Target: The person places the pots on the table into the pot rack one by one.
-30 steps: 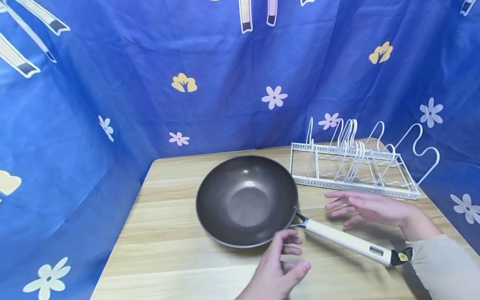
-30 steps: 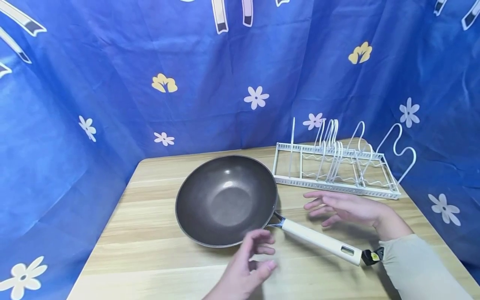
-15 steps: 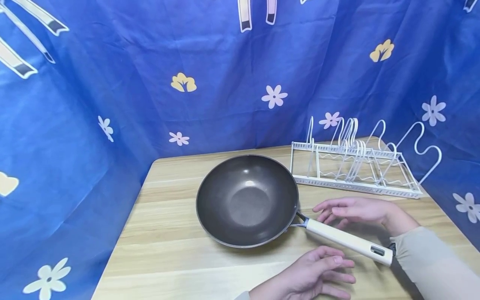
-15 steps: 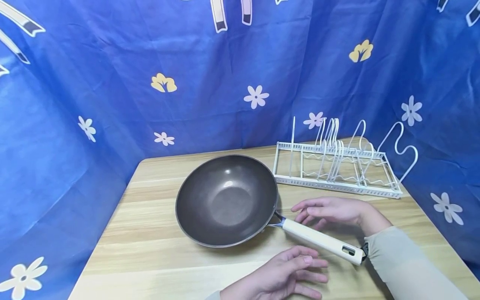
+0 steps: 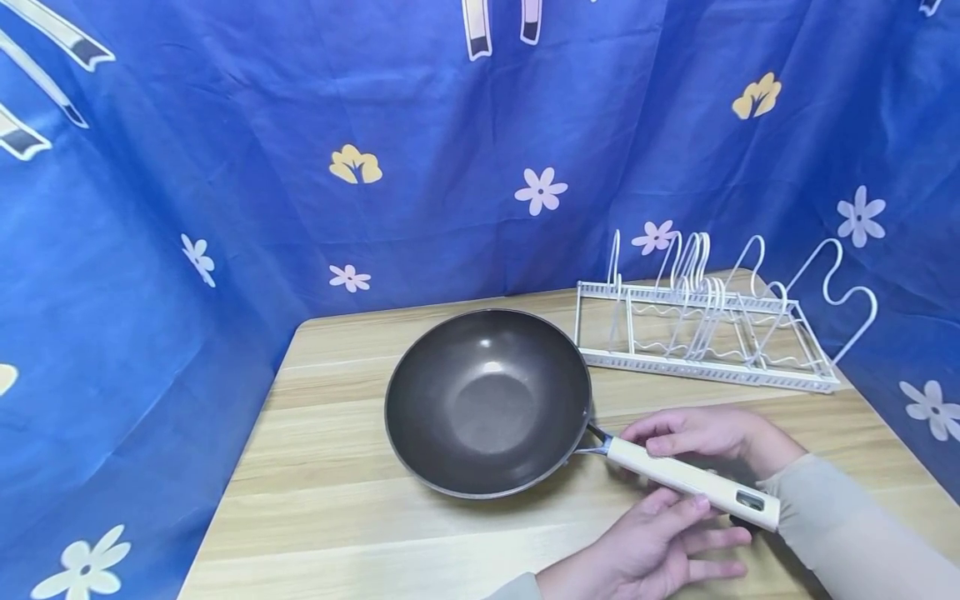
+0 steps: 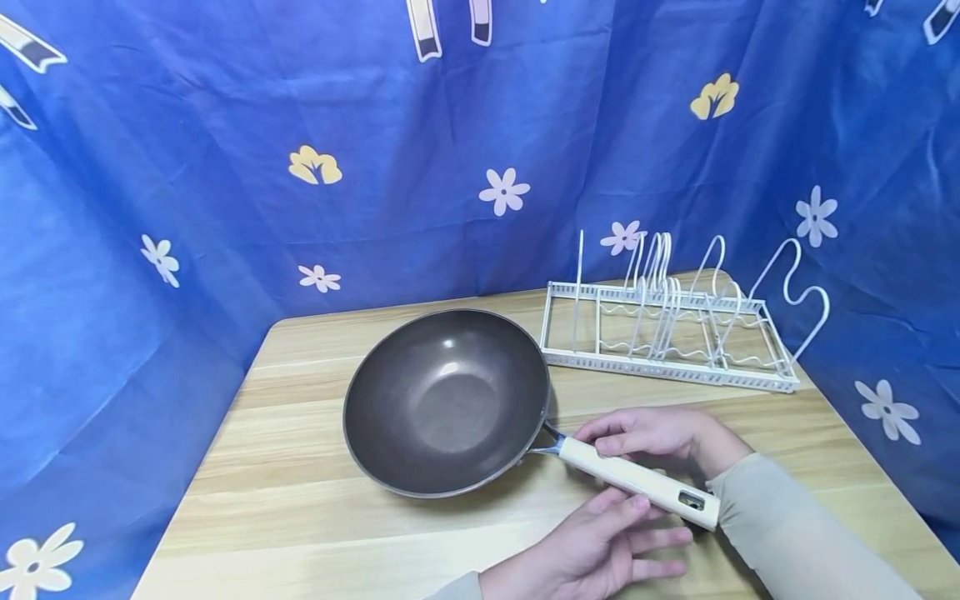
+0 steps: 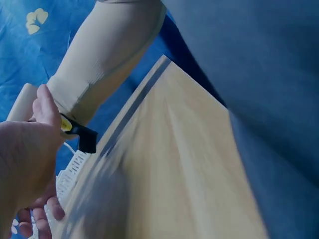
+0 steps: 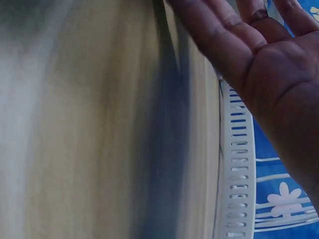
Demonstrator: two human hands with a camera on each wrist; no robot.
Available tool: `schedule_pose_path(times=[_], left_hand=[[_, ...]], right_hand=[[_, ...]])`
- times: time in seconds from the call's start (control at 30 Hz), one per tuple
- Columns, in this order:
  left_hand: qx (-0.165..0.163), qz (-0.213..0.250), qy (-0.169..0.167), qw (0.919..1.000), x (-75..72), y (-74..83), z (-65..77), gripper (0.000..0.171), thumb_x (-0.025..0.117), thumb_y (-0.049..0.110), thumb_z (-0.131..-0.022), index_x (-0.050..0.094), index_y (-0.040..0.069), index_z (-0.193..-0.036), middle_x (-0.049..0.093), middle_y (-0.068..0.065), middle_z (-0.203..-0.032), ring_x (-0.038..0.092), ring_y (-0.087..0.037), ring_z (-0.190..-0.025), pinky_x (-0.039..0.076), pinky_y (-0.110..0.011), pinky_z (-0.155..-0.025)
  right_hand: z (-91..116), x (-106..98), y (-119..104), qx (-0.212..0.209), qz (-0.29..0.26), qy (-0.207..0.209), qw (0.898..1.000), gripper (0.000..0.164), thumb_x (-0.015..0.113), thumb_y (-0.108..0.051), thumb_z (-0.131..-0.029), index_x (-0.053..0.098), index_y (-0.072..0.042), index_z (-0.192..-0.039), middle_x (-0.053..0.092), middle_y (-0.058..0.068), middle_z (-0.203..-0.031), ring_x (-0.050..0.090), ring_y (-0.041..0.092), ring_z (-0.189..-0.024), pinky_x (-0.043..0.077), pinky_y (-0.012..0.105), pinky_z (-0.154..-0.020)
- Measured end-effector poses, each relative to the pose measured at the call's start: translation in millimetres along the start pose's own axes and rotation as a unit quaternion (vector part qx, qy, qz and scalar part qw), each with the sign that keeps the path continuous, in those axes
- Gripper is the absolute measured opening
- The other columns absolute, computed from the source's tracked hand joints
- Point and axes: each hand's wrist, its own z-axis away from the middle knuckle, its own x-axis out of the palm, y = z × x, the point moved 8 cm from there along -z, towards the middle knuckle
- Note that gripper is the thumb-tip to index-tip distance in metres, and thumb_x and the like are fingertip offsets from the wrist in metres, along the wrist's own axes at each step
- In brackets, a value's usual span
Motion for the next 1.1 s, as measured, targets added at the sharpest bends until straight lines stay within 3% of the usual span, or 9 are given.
schedule_pose_path(times=[0.13, 0.23, 0.33, 0.43, 0.6, 0.67, 0.9, 1.0, 1.1], left_hand=[[-0.005, 0.005, 0.024, 0.9997, 0.9, 0.1, -3.6, 0.03, 0.06, 0.037, -0.112, 0.058, 0.03, -0.141, 0.074, 0.02, -0.118, 0.073, -0.005, -0.115, 0.034, -0.062, -0.131], [0.003, 0.0, 0.037, 0.9993, 2.5, 1.0, -6.2, 0.044, 0.057, 0.035, -0.113, 0.049, 0.02, -0.154, 0.072, 0.0, -0.142, 0.07, -0.023, -0.133, 0.034, -0.062, -0.131], [0.012, 0.0, 0.027, 0.9996, 6.2, 1.5, -8.5, 0.049, 0.052, 0.03, -0.116, 0.042, 0.011, -0.16, 0.054, -0.019, -0.162, 0.049, -0.04, -0.154, 0.029, -0.063, -0.133], [0.014, 0.008, 0.018, 0.9997, 9.2, 1.0, -9.5, 0.048, 0.049, 0.028, -0.117, 0.045, 0.007, -0.159, 0.048, -0.022, -0.166, 0.036, -0.045, -0.16, 0.026, -0.062, -0.134], [0.013, -0.003, 0.0, 0.9999, 12.9, 1.9, -7.6, 0.049, 0.047, 0.03, -0.117, 0.045, 0.005, -0.159, 0.045, -0.023, -0.168, 0.031, -0.048, -0.16, 0.025, -0.059, -0.135], [0.012, -0.01, -0.004, 0.9999, 14.5, 1.3, -5.8, 0.047, 0.045, 0.028, -0.118, 0.046, 0.007, -0.159, 0.043, -0.022, -0.17, 0.031, -0.047, -0.161, 0.025, -0.058, -0.136], [0.017, -0.014, 0.036, 0.9991, 12.8, 0.2, -2.4, 0.023, 0.055, 0.017, -0.114, 0.064, 0.023, -0.134, 0.067, -0.006, -0.151, 0.063, -0.021, -0.141, 0.042, -0.05, -0.129], [0.02, -0.02, 0.044, 0.9986, 13.8, 0.5, -0.8, 0.031, 0.054, 0.017, -0.115, 0.063, 0.01, -0.143, 0.06, -0.018, -0.157, 0.057, -0.03, -0.148, 0.041, -0.052, -0.129], [0.018, -0.014, 0.046, 0.9987, 15.4, 0.3, 0.7, 0.032, 0.052, 0.014, -0.115, 0.06, 0.009, -0.145, 0.054, -0.021, -0.161, 0.05, -0.035, -0.153, 0.038, -0.056, -0.131]], right_hand=[[-6.4, 6.8, 0.4, -0.026, -0.038, -0.037, 0.998, 0.045, 0.046, -0.018, -0.116, 0.048, 0.008, -0.153, 0.072, 0.014, -0.137, 0.072, 0.018, -0.123, 0.06, 0.033, -0.107], [-12.2, 13.1, 1.0, -0.036, -0.089, -0.058, 0.994, 0.042, 0.043, -0.015, -0.117, 0.049, 0.005, -0.153, 0.074, 0.01, -0.138, 0.073, 0.015, -0.12, 0.061, 0.03, -0.104], [-20.1, 22.8, 0.5, -0.063, -0.139, -0.1, 0.983, 0.042, 0.034, -0.012, -0.118, 0.048, 0.007, -0.154, 0.073, 0.008, -0.141, 0.072, 0.013, -0.122, 0.06, 0.03, -0.107], [-27.2, 29.9, 1.5, -0.085, -0.179, -0.135, 0.971, 0.044, 0.029, -0.012, -0.119, 0.05, 0.006, -0.152, 0.072, 0.008, -0.143, 0.072, 0.013, -0.124, 0.058, 0.031, -0.109], [-35.2, 33.1, 3.6, -0.111, -0.171, -0.156, 0.966, 0.045, 0.027, -0.015, -0.119, 0.056, 0.001, -0.149, 0.074, 0.005, -0.139, 0.074, 0.011, -0.116, 0.06, 0.028, -0.104], [-37.1, 35.0, 4.4, -0.115, -0.168, -0.164, 0.965, 0.045, 0.027, -0.017, -0.119, 0.055, 0.001, -0.149, 0.075, 0.003, -0.137, 0.074, 0.01, -0.114, 0.061, 0.027, -0.102], [-43.4, 34.9, 3.2, -0.101, -0.181, -0.16, 0.965, 0.046, 0.039, -0.022, -0.118, 0.046, 0.004, -0.155, 0.079, 0.001, -0.127, 0.077, 0.008, -0.108, 0.064, 0.026, -0.096], [-45.1, 33.8, 1.9, -0.092, -0.182, -0.146, 0.968, 0.046, 0.045, -0.018, -0.116, 0.045, 0.007, -0.154, 0.08, 0.001, -0.123, 0.078, 0.007, -0.104, 0.065, 0.025, -0.091], [-45.3, 35.5, -0.6, -0.093, -0.181, -0.143, 0.969, 0.044, 0.048, -0.016, -0.115, 0.047, 0.007, -0.153, 0.08, 0.0, -0.123, 0.079, 0.005, -0.103, 0.065, 0.022, -0.089]])
